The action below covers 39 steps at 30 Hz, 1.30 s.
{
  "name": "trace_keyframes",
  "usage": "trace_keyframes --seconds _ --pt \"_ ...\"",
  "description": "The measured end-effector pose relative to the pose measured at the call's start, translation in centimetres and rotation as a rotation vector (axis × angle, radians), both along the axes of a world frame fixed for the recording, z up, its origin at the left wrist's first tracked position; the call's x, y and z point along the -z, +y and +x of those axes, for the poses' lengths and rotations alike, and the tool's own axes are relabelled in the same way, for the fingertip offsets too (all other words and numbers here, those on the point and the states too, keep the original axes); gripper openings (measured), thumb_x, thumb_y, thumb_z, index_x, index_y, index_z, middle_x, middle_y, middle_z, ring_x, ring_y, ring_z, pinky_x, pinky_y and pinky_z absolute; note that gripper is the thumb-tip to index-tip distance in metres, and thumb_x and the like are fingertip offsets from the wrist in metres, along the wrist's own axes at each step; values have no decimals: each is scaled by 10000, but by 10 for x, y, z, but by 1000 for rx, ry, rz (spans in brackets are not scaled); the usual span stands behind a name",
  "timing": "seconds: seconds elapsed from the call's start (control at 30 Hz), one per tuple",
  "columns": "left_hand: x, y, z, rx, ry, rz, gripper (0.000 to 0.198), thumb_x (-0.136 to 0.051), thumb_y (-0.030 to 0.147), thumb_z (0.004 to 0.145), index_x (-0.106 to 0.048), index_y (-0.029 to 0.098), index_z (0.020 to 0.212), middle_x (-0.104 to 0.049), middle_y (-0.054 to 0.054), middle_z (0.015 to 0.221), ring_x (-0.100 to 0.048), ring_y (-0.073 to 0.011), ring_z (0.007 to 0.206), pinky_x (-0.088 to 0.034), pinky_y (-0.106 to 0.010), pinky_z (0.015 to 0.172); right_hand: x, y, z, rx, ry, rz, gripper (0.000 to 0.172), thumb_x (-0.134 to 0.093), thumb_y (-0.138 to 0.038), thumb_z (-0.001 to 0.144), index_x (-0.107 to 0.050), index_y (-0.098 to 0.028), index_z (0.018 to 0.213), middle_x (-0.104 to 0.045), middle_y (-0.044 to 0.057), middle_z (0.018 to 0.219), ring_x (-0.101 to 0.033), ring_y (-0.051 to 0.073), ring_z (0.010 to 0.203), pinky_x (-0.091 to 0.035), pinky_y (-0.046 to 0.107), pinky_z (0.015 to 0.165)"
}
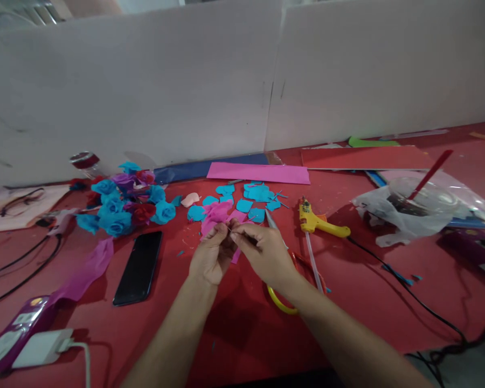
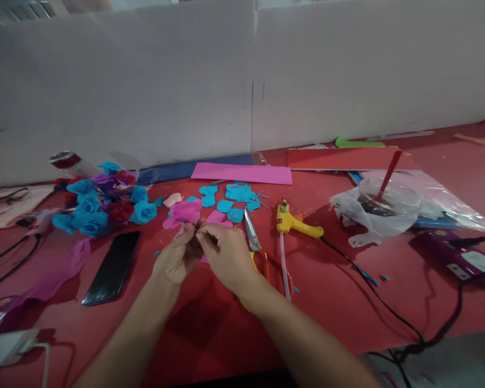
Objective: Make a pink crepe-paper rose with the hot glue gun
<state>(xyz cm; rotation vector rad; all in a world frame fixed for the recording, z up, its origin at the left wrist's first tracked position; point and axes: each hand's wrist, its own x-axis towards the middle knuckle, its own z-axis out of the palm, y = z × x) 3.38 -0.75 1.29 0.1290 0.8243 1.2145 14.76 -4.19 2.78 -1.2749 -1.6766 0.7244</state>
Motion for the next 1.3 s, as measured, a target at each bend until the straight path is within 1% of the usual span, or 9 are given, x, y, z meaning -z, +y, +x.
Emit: trace_keyframes --seconds 0.13,0.33,0.47,0.57,0.7,0.8,0.97,1.17,1.3 --pt "-3 -2 4 -11 -34 -60 165 -556 80 832 -644 119 697 -702 -39 737 -666 -101 645 -538 -201 660 -1 -1 -2 60 -57 19 171 -485 -187 868 -611 -178 752 -577 -24 632 -469 84 552 -336 193 544" --pt "-7 -2 5 -26 -66 -102 192 -536 185 865 -659 130 727 -705 -40 721 -670 -97 633 -537 -173 610 -2 -2 -1 71 -95 44 172 -480 -169 853 -608 -187 740 -593 -15 625 -482 92 543 -342 202 550" --pt "-7 -1 3 -6 -84 -118 161 -558 188 852 -664 131 746 -709 -45 728 -673 -106 639 -539 -176 594 -3 -3 0 81 -99 60 162 -481 -163 841 -603 -185 737 -595 -14 623 -474 92 532 -336 207 542" --pt "-6 -1 2 -6 -71 -126 164 -544 182 860 -662 123 763 -707 -52 734 -668 -104 633 -537 -179 589 -4 -3 0 63 -117 81 183 -474 -160 839 -585 -182 695 -583 -17 604 -461 88 521 -320 207 529" --pt "-6 -1 2 5 -62 -112 186 -519 194 875 -656 124 770 -706 -51 745 -666 -102 646 -538 -188 617 -3 -2 0 73 -147 89 184 -485 -164 833 -569 -182 670 -560 -24 582 -441 84 506 -310 205 522" --pt "-7 -2 3 5 -58 -95 198 -508 185 882 -649 127 755 -706 -41 734 -666 -94 644 -536 -183 614 -3 -2 0 78 -161 93 192 -481 -166 835 -572 -181 666 -569 -18 588 -446 86 508 -313 203 523" --pt "-8 -2 3 17 -52 -85 189 -514 186 880 -649 122 763 -706 -35 710 -670 -91 628 -537 -177 604 -3 -3 -1 79 -150 102 176 -474 -169 843 -604 -180 724 -598 -8 619 -478 89 525 -335 198 544" --pt "-4 -1 2 7 -40 -62 153 -541 156 861 -652 131 760 -708 -36 726 -672 -99 642 -546 -191 631 -2 -3 0 71 -188 111 198 -472 -165 838 -552 -184 658 -553 -22 572 -409 82 490 -298 204 513" --pt "-2 -1 2 14 -20 -43 143 -542 136 856 -652 126 764 -704 -35 729 -668 -95 639 -538 -181 613 -1 -3 0 48 -172 109 202 -458 -152 844 -524 -187 656 -533 -27 577 -399 81 503 -296 202 520"
